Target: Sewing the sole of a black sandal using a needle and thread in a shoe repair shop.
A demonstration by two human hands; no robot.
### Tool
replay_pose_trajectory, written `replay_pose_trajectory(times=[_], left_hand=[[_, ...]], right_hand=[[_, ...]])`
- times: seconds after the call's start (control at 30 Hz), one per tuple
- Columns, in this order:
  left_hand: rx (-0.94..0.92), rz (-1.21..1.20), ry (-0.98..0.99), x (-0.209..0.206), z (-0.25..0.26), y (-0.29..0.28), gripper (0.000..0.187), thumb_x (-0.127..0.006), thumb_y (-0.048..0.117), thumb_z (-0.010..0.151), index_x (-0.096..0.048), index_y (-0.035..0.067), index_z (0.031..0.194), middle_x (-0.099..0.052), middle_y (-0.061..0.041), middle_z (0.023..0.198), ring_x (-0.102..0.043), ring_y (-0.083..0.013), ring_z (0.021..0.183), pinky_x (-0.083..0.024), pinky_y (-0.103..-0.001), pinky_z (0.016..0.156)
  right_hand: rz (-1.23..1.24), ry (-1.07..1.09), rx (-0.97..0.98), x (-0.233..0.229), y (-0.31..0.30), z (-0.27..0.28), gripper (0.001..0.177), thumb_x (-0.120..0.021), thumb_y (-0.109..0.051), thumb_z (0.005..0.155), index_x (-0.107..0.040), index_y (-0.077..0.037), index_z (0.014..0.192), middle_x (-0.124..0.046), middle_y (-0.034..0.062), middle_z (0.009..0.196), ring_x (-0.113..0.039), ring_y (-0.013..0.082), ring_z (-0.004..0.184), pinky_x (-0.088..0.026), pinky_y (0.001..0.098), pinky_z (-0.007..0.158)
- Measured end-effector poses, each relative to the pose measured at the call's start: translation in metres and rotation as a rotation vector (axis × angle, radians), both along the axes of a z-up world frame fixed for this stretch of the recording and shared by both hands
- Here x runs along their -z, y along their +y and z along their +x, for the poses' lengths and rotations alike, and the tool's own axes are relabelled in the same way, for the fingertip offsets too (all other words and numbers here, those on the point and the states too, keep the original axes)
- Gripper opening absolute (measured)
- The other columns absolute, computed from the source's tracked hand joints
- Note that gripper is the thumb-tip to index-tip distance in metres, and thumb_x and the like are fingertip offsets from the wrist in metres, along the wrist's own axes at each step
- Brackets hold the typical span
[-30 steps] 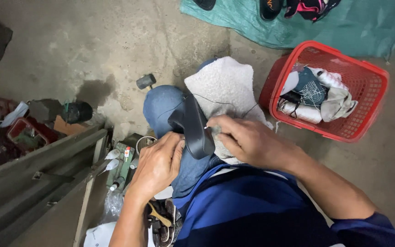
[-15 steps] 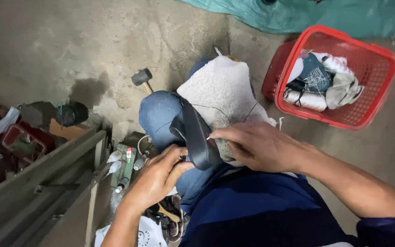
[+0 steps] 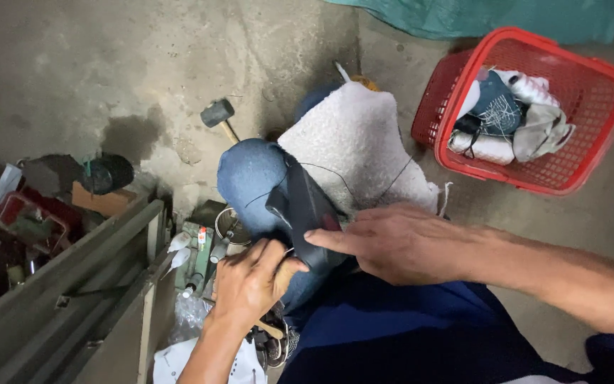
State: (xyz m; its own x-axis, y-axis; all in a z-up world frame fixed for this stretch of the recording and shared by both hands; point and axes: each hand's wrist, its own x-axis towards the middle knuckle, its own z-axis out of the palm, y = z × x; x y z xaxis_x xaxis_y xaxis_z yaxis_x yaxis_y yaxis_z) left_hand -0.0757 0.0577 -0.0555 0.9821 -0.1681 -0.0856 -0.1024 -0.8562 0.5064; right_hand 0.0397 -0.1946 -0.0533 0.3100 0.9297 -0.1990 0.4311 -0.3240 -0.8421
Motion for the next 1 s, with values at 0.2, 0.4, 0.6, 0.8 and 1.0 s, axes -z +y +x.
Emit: replay_pose_trajectory(times=[0.2,0.4,0.6,0.8,1.0], left_hand=[[-0.090,0.079,-0.057,-0.007,-0.001,-0.007,0.044,-0.084,0.048,0.079,-0.064,0.010,0.073,-0.065,-0.004,0.062,-0.055,-0.0235,0.044,-0.043,-0.037,0.044],[-0.047,-0.057,0.211,-0.040,0.009,-0.019,0.033,-0.063,0.038,0.097,-0.068,0.006,0.103,-0.070,-0.013,0.095,-0.069,-0.0353,0.078,-0.054,-0.047,0.065],[-0.067,-0.162,0.359,-0.033,0.004,-0.018,0.048,-0.047,0.051,0.096,-0.063,0.008,0.111,-0.073,-0.012,0.101,-0.070,-0.0376,0.083,-0.053,-0.047,0.070],[-0.139,-0.080,0.144,-0.026,-0.006,-0.016,0.063,-0.049,0.063,0.088,-0.062,0.004,0.071,-0.068,-0.010,0.066,-0.059,-0.0335,0.047,-0.046,-0.041,0.046],[-0.268,0.151,0.435,-0.024,-0.021,0.001,0.090,-0.041,0.089,0.070,-0.069,0.004,0.076,-0.050,-0.007,0.043,-0.051,-0.0244,0.036,-0.049,-0.038,0.047]], right_hand=[[-0.189,-0.236,-0.335,-0.009,0.011,0.022,0.078,-0.059,-0.018,0.085,-0.038,-0.025,0.160,-0.075,0.0124,0.083,-0.069,0.0370,0.072,-0.055,0.0470,0.063],[-0.427,-0.343,-0.537,0.002,0.011,0.026,0.092,-0.057,-0.023,0.086,-0.013,-0.033,0.166,-0.074,0.0080,0.078,-0.066,0.0316,0.068,-0.055,0.0461,0.061],[-0.821,-0.375,-0.714,0.017,0.021,0.027,0.095,-0.046,-0.026,0.096,0.018,-0.047,0.164,-0.074,-0.0060,0.088,-0.071,0.0196,0.082,-0.052,0.0399,0.075],[-0.719,-0.379,-0.751,0.032,0.028,0.034,0.090,-0.052,-0.038,0.095,0.006,-0.038,0.163,-0.076,-0.0047,0.083,-0.072,0.0231,0.072,-0.051,0.0415,0.068],[-0.727,-0.369,-0.646,0.014,0.043,0.029,0.077,-0.047,-0.049,0.098,0.000,-0.048,0.160,-0.077,-0.0087,0.096,-0.075,0.0193,0.092,-0.055,0.0377,0.082]])
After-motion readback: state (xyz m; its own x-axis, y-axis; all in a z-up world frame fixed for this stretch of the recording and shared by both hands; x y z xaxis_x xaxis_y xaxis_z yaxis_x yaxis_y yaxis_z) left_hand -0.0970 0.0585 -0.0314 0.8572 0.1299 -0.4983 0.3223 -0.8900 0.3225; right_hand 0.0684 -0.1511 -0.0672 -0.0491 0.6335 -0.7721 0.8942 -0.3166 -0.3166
